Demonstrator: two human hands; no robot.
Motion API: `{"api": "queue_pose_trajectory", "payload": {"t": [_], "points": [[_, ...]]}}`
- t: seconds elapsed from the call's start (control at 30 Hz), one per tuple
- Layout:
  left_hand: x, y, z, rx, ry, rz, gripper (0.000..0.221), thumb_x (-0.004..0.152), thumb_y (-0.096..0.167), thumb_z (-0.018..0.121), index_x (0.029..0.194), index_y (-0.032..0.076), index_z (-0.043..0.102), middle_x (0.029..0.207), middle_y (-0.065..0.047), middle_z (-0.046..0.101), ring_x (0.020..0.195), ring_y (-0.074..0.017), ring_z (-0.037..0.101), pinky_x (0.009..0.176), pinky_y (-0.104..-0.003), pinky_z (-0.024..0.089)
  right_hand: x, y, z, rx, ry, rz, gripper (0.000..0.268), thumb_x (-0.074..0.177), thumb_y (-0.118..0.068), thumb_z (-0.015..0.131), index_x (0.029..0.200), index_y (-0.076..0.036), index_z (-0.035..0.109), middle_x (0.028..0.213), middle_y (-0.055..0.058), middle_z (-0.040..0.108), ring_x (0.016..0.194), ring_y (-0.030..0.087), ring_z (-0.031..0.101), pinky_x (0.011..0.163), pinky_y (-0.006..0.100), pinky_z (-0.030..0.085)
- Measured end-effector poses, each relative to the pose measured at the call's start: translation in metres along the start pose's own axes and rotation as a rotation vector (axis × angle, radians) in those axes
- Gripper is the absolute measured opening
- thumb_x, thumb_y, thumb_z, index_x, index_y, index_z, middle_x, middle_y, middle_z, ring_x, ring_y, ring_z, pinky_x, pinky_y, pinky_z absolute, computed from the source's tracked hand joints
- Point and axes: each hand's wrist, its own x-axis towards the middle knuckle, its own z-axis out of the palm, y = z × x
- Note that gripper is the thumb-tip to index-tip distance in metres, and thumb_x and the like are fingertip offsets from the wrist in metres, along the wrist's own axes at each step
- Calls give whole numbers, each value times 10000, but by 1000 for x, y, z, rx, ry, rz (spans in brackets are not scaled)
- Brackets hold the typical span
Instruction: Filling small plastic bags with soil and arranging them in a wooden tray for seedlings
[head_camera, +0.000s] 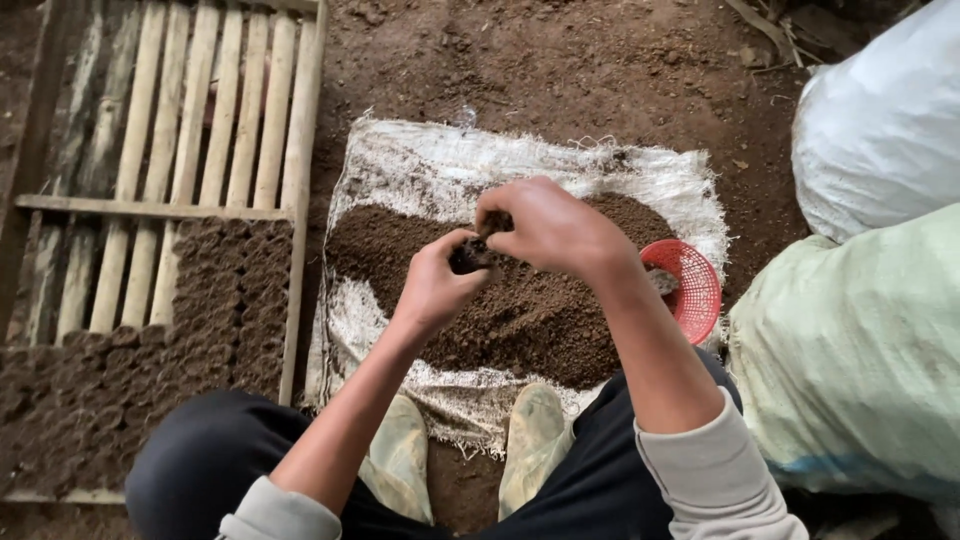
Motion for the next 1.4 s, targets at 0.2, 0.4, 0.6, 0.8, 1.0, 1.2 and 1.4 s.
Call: {"api": "queue_pose_trajectory", "payload": {"t": [0.2, 0.4, 0.6, 0.8, 1.0, 1.2, 1.4], "points": [[14, 4, 0, -53, -18, -4, 263, 761, 170, 774, 1022, 147, 752, 818, -110, 694, 785, -176, 622, 681, -402, 536, 8, -3, -7, 22, -11, -5, 408, 965, 10, 592, 1372, -18, 599, 1287, 232, 666, 889, 295, 738, 782, 364, 611], [26, -3, -2, -56, -17, 33, 305, 751, 135, 781, 1051, 84, 750, 822, -183, 710, 760, -246, 660, 703, -420, 545, 12, -5, -12, -1, 26, -13, 437, 945, -10, 607, 1379, -62, 607, 1218, 190, 688, 1080, 328, 685, 943, 440, 581], [38, -17, 8, -35, -28, 52, 280, 714, 135, 809, 976, 73, 732, 792, -157, 694, 753, -220, 657, 659, -404, 534, 18, -4, -12, -10, 50, -10, 340, 942, -17, 611, 1279, -31, 659, 1168, 224, 691, 1079, 365, 679, 979, 484, 554], [40, -18, 3, -31, -55, 54, 417, 724, 90, 796, 1137, 97, 739, 969, -178, 741, 914, -299, 720, 771, -415, 573, 15, 14, -15, 53, 93, -68, 337, 977, -128, 572, 1301, -66, 641, 1200, 185, 686, 1138, 322, 662, 1009, 465, 517], [36, -17, -4, -63, -70, 47, 469, 725, 2, 764, 1191, 9, 712, 1100, -244, 729, 1032, -398, 710, 871, -465, 585, 12, 32, -7, -98, 212, -272, 281, 979, -141, 562, 1210, -45, 691, 1203, 237, 670, 1164, 388, 622, 1034, 532, 471], [43, -25, -8, -54, -54, 83, 394, 716, 73, 785, 1106, 62, 730, 936, -191, 730, 885, -295, 710, 744, -427, 580, 17, 41, 3, -181, 76, -229, 310, 964, -170, 541, 1219, -197, 716, 1277, 186, 623, 1221, 348, 605, 1055, 533, 470], [44, -17, -11, -76, -23, 72, 380, 720, 41, 788, 1096, 18, 734, 911, -230, 730, 854, -333, 724, 712, -440, 589, 16, 55, 7, -177, 274, -349, 312, 953, -148, 533, 1200, -151, 723, 1158, 194, 644, 1113, 349, 647, 955, 471, 542]]}}
